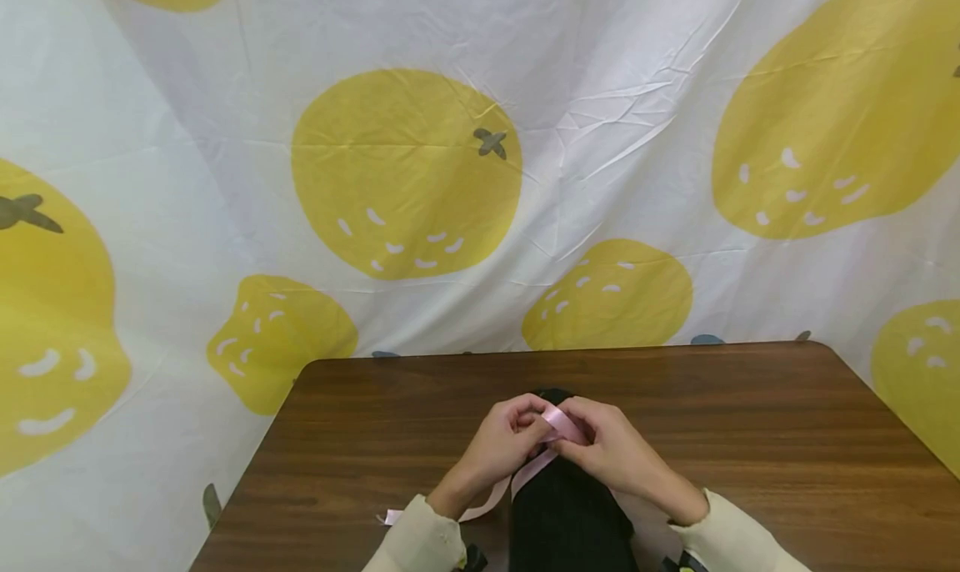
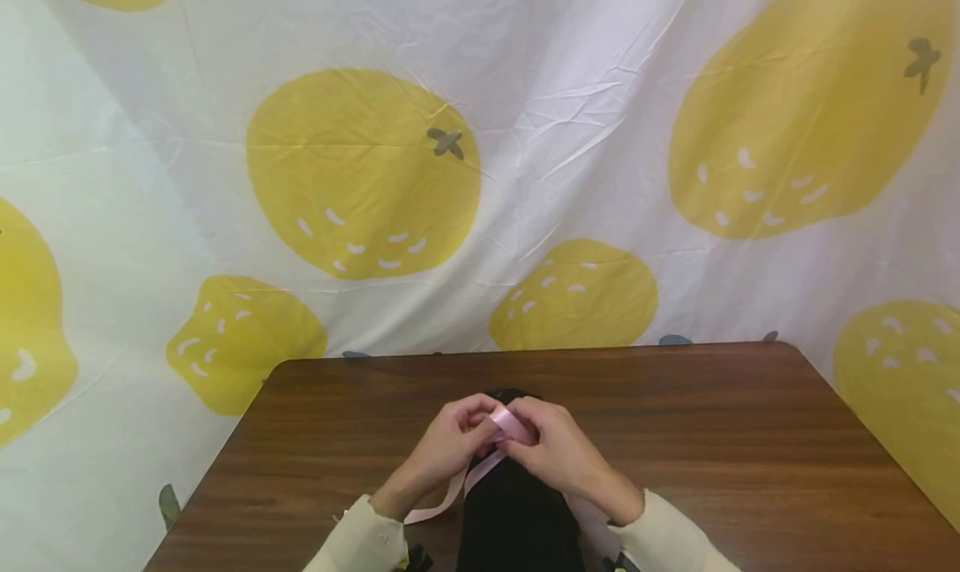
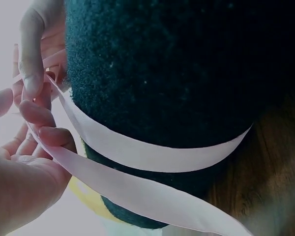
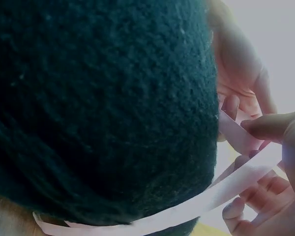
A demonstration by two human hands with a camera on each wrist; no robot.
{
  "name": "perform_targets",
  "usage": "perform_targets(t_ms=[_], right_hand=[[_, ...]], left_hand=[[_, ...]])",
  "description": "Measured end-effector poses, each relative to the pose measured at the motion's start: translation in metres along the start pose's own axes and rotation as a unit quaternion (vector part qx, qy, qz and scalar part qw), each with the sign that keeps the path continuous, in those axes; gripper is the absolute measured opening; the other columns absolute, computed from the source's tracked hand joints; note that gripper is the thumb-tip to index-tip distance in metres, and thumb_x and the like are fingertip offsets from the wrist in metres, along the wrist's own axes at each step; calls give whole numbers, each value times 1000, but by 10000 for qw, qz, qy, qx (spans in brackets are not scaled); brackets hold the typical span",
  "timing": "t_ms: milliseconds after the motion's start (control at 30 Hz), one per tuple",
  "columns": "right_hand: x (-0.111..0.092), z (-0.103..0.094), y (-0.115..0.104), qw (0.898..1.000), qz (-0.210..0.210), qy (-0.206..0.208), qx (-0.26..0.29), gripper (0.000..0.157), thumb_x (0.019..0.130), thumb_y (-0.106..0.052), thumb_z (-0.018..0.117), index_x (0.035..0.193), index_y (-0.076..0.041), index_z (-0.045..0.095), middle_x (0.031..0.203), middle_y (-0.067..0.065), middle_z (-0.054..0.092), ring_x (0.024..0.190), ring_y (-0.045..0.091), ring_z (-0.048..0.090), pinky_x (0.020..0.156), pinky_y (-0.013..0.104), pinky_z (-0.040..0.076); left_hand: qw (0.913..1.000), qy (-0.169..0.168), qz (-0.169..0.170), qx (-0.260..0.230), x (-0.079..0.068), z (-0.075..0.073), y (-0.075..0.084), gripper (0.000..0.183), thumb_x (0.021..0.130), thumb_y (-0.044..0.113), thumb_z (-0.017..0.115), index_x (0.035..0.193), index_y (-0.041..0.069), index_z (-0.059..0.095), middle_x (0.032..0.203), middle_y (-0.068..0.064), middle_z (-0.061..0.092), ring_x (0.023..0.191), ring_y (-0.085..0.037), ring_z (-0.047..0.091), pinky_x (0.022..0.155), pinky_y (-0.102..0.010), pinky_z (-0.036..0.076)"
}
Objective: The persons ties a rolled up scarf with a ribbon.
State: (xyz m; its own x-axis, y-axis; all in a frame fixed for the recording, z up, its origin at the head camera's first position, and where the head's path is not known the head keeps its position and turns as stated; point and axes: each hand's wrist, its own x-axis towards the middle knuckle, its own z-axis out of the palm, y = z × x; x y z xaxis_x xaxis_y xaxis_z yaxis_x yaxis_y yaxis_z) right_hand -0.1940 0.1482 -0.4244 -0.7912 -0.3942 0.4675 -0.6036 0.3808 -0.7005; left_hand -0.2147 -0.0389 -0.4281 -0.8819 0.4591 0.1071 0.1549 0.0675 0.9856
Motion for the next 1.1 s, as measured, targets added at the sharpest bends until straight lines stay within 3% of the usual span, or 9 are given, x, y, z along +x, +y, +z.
perform_targets(t_ms=[300, 567, 800, 1100], right_hand=[[-2, 3, 3, 9991, -257, 325, -126, 23, 82, -2, 77, 92, -19, 65, 77, -10, 55, 61, 0, 47, 50, 21, 41], [-2, 7, 4, 9984, -205, 514, -151, 24, 82, -1, 76, 92, -19, 65, 75, -11, 53, 60, 1, 46, 50, 20, 40], [-3, 6, 0, 9970, -274, 716, -127, 20, 83, -2, 76, 94, -16, 66, 74, -9, 54, 59, 0, 45, 49, 20, 39], [-2, 6, -1, 9966, -172, 812, -12, 22, 84, 1, 73, 95, -15, 65, 76, -9, 58, 60, 1, 48, 50, 21, 41]], left_hand=[[9996, 200, 157, 134, 1, 1, -3, 22, 101, 23, 58, 98, 3, 67, 64, 1, 53, 54, -6, 46, 50, -18, 37], [9986, 376, 25, -362, 0, 3, -5, 21, 100, 20, 59, 96, 1, 68, 66, 3, 52, 57, -7, 48, 54, -19, 43], [9985, 445, 309, -60, -2, 1, -3, 19, 100, 15, 57, 100, 0, 69, 69, 2, 55, 59, -6, 51, 57, -19, 45], [9967, 708, 356, 161, -2, 1, -2, 20, 102, 17, 54, 108, 4, 68, 80, 1, 60, 68, -7, 53, 61, -18, 45]])
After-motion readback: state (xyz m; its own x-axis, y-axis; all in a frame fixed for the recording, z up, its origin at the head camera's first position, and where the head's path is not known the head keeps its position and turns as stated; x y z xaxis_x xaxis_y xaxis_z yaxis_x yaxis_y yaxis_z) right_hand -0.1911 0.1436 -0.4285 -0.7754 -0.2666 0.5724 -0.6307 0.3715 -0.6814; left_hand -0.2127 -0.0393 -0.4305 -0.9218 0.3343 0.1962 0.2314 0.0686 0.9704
